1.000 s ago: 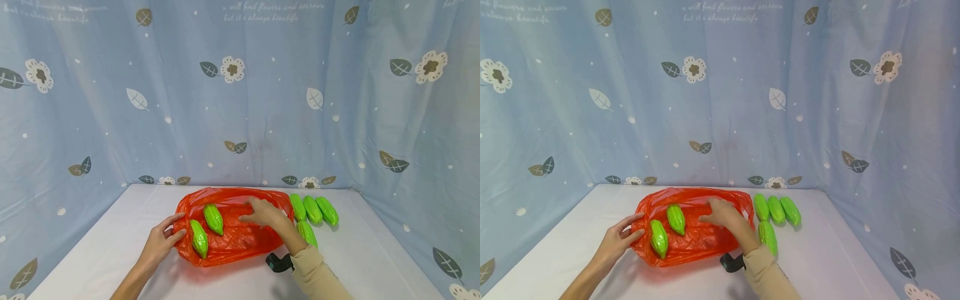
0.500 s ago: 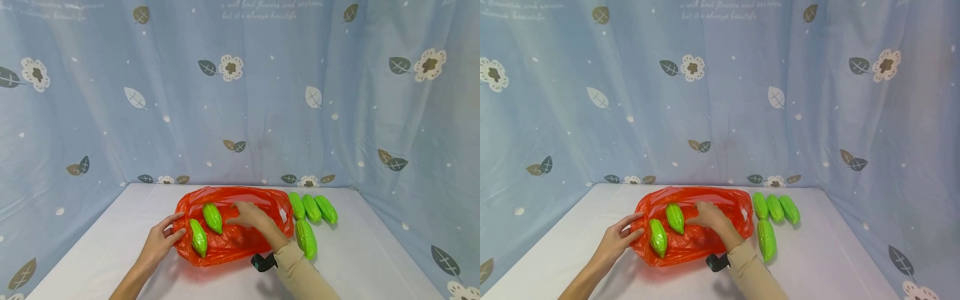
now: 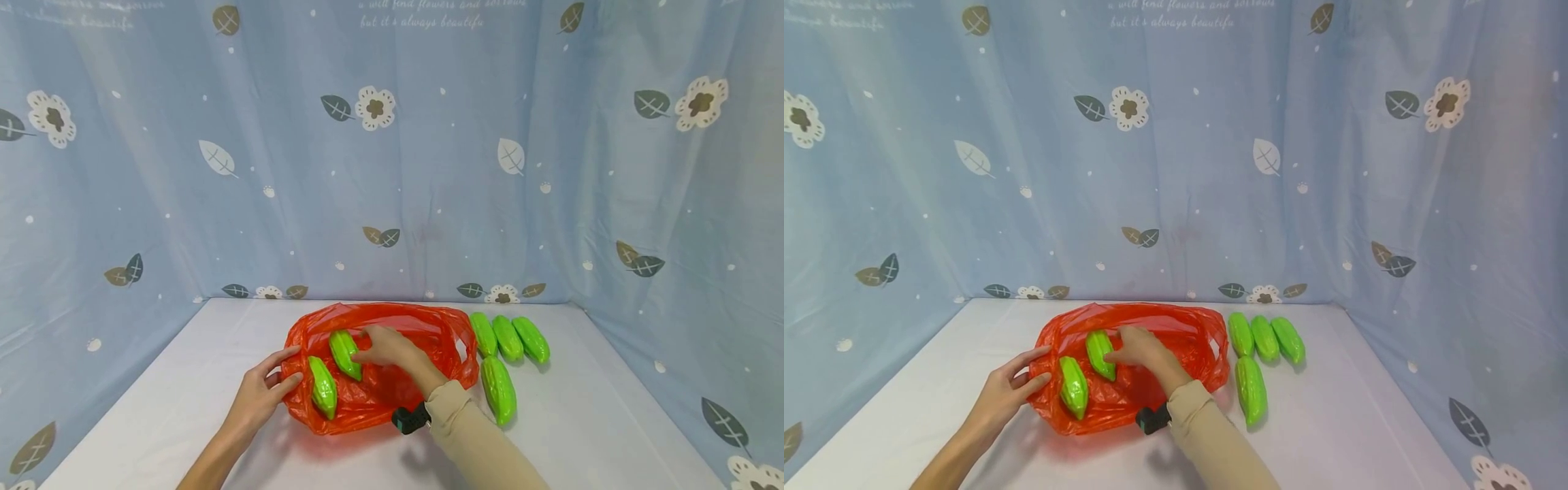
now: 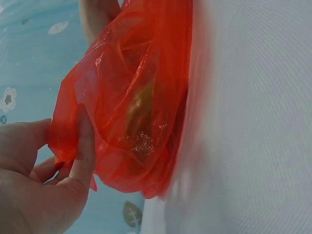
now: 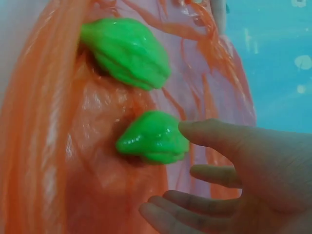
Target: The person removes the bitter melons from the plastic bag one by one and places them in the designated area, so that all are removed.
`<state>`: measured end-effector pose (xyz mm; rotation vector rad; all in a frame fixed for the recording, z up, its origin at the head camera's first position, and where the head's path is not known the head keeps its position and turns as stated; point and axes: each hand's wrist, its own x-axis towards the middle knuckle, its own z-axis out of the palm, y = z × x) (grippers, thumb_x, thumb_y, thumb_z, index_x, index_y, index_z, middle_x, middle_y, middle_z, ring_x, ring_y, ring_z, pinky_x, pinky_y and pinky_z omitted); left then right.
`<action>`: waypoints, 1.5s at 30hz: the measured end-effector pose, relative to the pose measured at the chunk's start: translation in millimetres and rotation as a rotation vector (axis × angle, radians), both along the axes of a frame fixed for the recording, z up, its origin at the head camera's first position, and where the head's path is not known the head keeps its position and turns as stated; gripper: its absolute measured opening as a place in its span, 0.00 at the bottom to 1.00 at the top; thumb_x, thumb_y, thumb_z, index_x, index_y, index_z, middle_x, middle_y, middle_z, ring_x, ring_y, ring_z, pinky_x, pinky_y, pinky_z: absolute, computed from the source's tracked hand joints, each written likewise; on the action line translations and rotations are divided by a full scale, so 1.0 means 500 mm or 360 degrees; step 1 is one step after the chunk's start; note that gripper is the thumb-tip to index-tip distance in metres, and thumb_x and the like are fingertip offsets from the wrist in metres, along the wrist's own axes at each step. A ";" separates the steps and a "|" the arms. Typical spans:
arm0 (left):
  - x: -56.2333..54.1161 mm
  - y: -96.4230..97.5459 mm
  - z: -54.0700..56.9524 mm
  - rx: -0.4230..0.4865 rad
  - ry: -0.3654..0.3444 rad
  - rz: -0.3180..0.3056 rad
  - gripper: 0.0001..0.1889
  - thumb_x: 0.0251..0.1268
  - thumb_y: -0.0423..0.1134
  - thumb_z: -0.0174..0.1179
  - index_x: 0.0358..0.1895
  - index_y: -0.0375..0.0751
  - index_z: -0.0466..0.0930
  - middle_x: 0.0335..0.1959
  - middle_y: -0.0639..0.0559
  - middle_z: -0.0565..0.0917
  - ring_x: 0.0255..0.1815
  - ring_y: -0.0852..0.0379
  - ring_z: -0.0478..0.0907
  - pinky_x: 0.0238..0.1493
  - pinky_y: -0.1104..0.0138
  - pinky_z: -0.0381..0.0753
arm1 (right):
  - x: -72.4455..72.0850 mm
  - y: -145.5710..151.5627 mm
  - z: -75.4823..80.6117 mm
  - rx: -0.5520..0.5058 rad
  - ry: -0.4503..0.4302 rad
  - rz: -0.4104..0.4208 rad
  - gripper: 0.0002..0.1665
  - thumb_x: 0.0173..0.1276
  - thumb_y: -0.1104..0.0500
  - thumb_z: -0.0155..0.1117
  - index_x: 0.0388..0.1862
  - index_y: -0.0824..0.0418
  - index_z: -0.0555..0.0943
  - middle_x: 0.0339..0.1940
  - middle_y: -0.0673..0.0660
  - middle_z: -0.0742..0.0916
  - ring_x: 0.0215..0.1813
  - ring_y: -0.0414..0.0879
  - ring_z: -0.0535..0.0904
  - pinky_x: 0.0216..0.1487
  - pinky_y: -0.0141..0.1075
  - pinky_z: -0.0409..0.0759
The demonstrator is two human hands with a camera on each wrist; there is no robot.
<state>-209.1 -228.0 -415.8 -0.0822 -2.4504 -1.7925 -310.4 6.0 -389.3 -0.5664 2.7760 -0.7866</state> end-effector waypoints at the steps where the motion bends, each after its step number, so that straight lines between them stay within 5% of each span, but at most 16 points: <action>1: 0.000 0.000 0.001 0.0002 -0.0006 0.0001 0.28 0.66 0.40 0.64 0.69 0.44 0.69 0.63 0.38 0.73 0.50 0.60 0.83 0.43 0.71 0.85 | -0.002 -0.005 0.000 -0.0005 -0.0001 -0.0007 0.35 0.61 0.45 0.72 0.63 0.60 0.76 0.54 0.56 0.85 0.40 0.46 0.78 0.46 0.39 0.83; 6: -0.003 0.000 -0.001 0.0003 -0.0016 0.0011 0.28 0.66 0.41 0.64 0.69 0.45 0.70 0.63 0.39 0.74 0.49 0.61 0.83 0.43 0.70 0.86 | -0.007 -0.031 0.002 -0.0063 -0.0042 -0.0055 0.34 0.61 0.47 0.72 0.61 0.62 0.76 0.49 0.56 0.85 0.35 0.45 0.78 0.37 0.34 0.82; 13: -0.005 -0.001 -0.003 -0.0026 -0.0029 0.0023 0.27 0.66 0.41 0.64 0.68 0.47 0.71 0.62 0.40 0.74 0.51 0.56 0.83 0.44 0.69 0.86 | -0.011 -0.061 -0.001 -0.0157 -0.0014 -0.0078 0.34 0.62 0.48 0.72 0.62 0.63 0.74 0.57 0.59 0.84 0.47 0.47 0.80 0.49 0.38 0.84; 23: -0.005 -0.002 0.001 -0.0032 -0.0033 0.0021 0.27 0.66 0.42 0.64 0.68 0.47 0.71 0.64 0.40 0.74 0.51 0.55 0.83 0.44 0.69 0.86 | -0.016 -0.079 -0.018 -0.0213 -0.0032 -0.0219 0.33 0.61 0.49 0.73 0.62 0.60 0.75 0.49 0.54 0.84 0.44 0.46 0.78 0.47 0.39 0.84; 45: -0.005 -0.003 -0.002 -0.0007 -0.0025 0.0026 0.27 0.66 0.40 0.64 0.68 0.46 0.71 0.62 0.38 0.76 0.50 0.58 0.83 0.45 0.68 0.86 | -0.019 -0.075 -0.025 -0.0207 0.0046 -0.0155 0.32 0.59 0.54 0.75 0.60 0.64 0.76 0.54 0.59 0.84 0.44 0.47 0.79 0.46 0.37 0.84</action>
